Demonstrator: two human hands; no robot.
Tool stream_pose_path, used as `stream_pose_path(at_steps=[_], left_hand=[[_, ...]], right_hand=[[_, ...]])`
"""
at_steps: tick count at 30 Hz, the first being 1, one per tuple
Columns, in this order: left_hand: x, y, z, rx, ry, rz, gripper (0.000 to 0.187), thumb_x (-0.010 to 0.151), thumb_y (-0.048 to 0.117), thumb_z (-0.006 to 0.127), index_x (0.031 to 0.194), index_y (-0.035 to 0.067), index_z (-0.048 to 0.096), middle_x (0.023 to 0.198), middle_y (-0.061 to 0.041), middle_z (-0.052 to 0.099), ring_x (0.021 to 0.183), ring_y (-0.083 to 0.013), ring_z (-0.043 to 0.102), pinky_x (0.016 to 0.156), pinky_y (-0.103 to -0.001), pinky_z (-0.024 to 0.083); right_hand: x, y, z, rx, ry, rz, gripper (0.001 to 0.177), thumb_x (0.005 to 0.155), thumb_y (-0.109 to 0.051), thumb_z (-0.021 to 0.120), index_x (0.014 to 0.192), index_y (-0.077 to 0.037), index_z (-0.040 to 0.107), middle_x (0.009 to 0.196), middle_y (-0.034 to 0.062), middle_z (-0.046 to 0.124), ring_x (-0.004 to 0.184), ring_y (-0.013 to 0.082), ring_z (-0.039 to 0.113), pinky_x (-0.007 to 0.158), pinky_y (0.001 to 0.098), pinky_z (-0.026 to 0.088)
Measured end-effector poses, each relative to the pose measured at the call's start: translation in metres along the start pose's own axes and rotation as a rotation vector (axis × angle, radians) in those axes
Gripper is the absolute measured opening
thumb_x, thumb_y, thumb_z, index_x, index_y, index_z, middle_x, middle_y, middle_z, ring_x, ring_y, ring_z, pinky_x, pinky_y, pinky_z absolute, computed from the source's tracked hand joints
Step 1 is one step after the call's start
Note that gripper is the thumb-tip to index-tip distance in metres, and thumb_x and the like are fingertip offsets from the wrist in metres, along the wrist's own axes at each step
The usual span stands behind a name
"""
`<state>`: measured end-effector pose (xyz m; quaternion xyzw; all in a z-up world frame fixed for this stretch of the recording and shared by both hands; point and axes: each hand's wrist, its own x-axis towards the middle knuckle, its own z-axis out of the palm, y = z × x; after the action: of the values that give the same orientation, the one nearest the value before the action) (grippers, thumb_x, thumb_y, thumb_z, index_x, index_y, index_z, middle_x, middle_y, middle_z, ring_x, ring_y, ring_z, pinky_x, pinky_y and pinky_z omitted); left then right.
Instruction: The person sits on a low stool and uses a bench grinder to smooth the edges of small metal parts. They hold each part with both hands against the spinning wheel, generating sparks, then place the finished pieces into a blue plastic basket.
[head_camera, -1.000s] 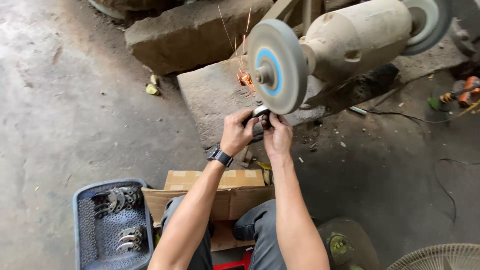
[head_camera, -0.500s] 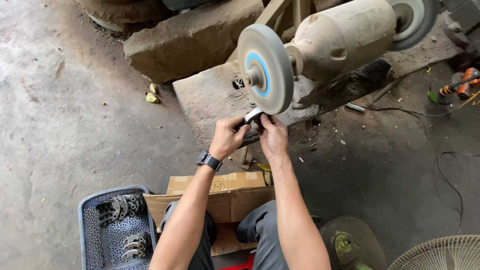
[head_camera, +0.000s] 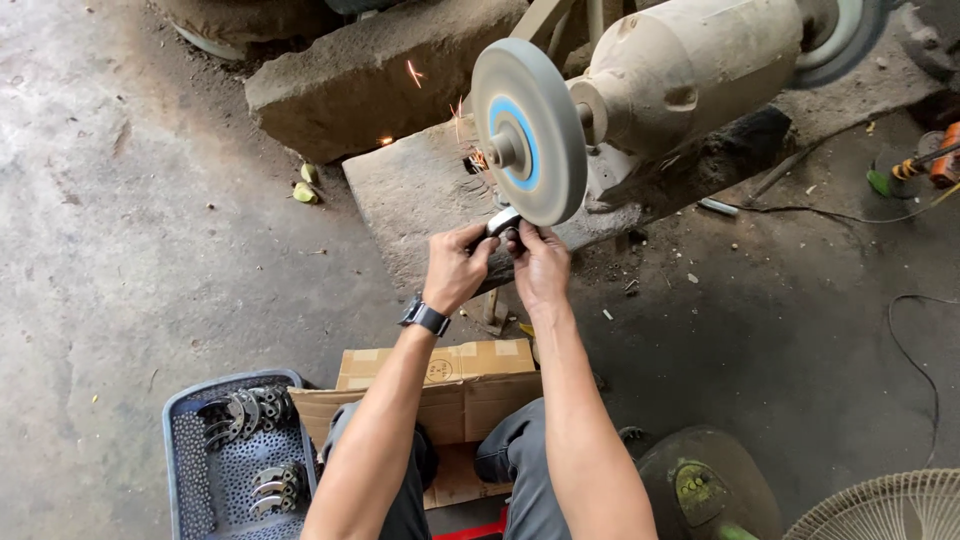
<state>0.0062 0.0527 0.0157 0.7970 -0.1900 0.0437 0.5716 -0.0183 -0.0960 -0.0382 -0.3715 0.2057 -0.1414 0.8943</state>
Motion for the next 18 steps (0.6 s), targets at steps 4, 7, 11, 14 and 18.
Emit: stream_pose_path(at_steps=[4,7,11,14,18], left_hand=[[-0.001,-0.002,-0.002,-0.010,0.021,0.011,0.015,0.087,0.008,0.072,0.098,-0.002,0.074,0.083,-0.023,0.072,0.069,-0.0304,0.072,0.063,-0.037,0.053],[-0.003,-0.008,-0.020,0.029,0.027,-0.009,0.014,0.087,0.006,0.072,0.098,-0.002,0.074,0.084,-0.023,0.072,0.072,-0.0321,0.073,0.065,-0.038,0.053],[-0.010,-0.019,-0.032,0.029,0.055,0.016,0.020,0.085,0.004,0.071,0.103,-0.002,0.074,0.089,-0.022,0.074,0.078,-0.0325,0.075,0.071,-0.037,0.056],[-0.011,-0.021,-0.027,0.025,0.051,0.049,0.021,0.084,0.003,0.072,0.105,-0.003,0.074,0.094,-0.023,0.075,0.082,-0.0335,0.076,0.074,-0.037,0.057],[-0.006,-0.023,-0.004,0.002,0.015,0.059,0.024,0.084,0.004,0.074,0.107,-0.003,0.075,0.098,-0.023,0.076,0.084,-0.0321,0.076,0.076,-0.037,0.058]], right_hand=[[0.009,0.009,-0.008,-0.002,0.040,0.020,0.016,0.099,-0.006,0.066,0.113,-0.002,0.073,0.097,0.0057,0.073,0.080,0.0138,0.064,0.070,0.0258,0.053],[0.010,0.022,0.003,-0.003,-0.088,-0.029,0.012,0.103,-0.007,0.068,0.112,0.001,0.071,0.098,0.0070,0.071,0.081,0.0152,0.064,0.068,0.0269,0.052],[-0.009,0.011,0.021,-0.024,-0.108,0.138,0.017,0.097,-0.007,0.066,0.111,0.000,0.071,0.099,0.0092,0.074,0.086,0.0200,0.070,0.075,0.0291,0.058],[-0.015,0.000,0.019,-0.010,-0.099,0.174,0.017,0.096,-0.006,0.066,0.112,0.000,0.070,0.099,0.0089,0.074,0.088,0.0197,0.071,0.076,0.0289,0.058],[-0.005,-0.003,-0.006,0.015,-0.045,0.138,0.016,0.098,-0.007,0.068,0.111,0.001,0.071,0.097,0.0104,0.074,0.085,0.0191,0.070,0.074,0.0289,0.057]])
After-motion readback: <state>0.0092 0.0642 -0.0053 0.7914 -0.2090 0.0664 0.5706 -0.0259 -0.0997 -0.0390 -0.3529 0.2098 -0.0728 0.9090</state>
